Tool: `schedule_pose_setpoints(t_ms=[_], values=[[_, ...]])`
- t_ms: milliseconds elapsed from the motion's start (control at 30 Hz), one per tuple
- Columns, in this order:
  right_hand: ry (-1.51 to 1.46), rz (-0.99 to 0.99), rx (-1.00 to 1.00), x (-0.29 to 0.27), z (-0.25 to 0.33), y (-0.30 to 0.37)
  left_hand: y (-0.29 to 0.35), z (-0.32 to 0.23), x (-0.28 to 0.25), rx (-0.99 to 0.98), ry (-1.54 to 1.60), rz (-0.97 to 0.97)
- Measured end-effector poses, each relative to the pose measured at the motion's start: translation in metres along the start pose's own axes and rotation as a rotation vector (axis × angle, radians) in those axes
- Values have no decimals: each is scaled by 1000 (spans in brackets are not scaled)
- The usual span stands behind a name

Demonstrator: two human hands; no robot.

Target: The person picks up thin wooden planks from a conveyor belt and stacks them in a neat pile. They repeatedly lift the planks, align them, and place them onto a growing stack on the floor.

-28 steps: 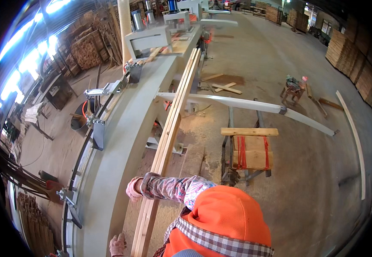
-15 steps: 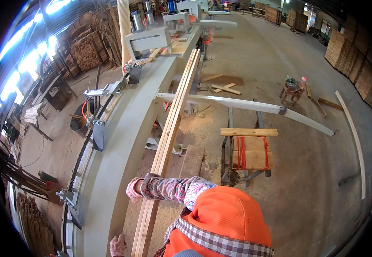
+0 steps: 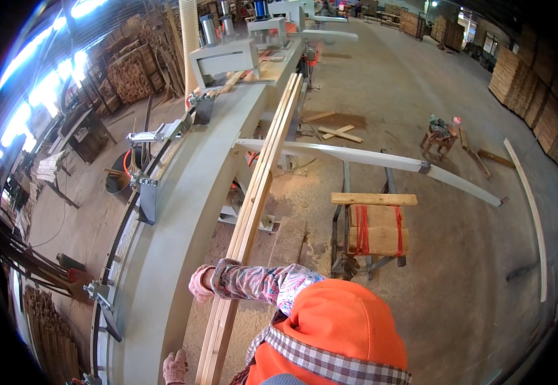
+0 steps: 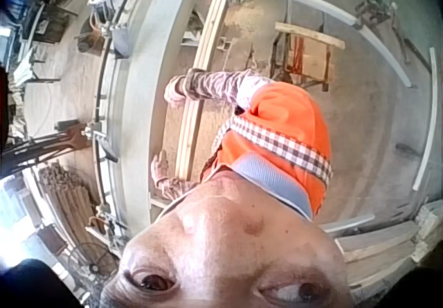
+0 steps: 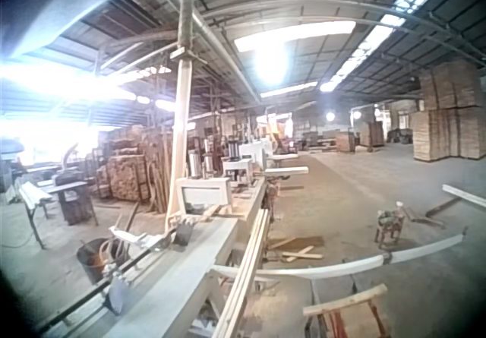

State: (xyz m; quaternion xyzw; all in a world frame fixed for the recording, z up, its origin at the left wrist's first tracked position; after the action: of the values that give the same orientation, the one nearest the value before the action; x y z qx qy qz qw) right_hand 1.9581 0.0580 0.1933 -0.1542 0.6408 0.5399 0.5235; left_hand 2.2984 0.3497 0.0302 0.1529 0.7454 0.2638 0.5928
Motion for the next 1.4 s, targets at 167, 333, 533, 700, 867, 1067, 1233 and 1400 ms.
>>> schedule_pose_setpoints(t_ms=[167,333,533,700,867,1067,1233,1400], values=[[63,-13,-36,-10,16,-6,14,14,5,356,-810,-528],[28,-6,3,6,0,-11,10,-6,-6,-105,475,-11],[55,18,-77,-6,11,-6,64,-34,-21,178,1411,-19],[60,22,-60,0,7,-4,74,-103,-76,-397,1689,51],[-88,28,-50,0,6,-6,67,-78,-65,-194,349,67],[-58,-3,-70,-19,13,20,81,-102,-82,-246,661,-48],[-20,22,-53,-9,3,15,88,-147,-114,-382,944,-141],[65,45,-63,-18,16,10,73,-86,-68,-395,1118,-193]])
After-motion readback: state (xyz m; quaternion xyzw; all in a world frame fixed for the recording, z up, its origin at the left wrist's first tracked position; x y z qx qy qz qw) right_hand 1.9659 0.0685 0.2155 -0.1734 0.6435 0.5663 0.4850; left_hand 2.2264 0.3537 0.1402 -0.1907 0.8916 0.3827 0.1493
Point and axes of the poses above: each hand's wrist, its own y-axis away from the middle knuckle, its own x-axis out of the palm, z = x × y, the point moved 2 cm from there along -y, towards the middle knuckle, and after that the axes turned 3 degrees about y, right-handed, at the moved point
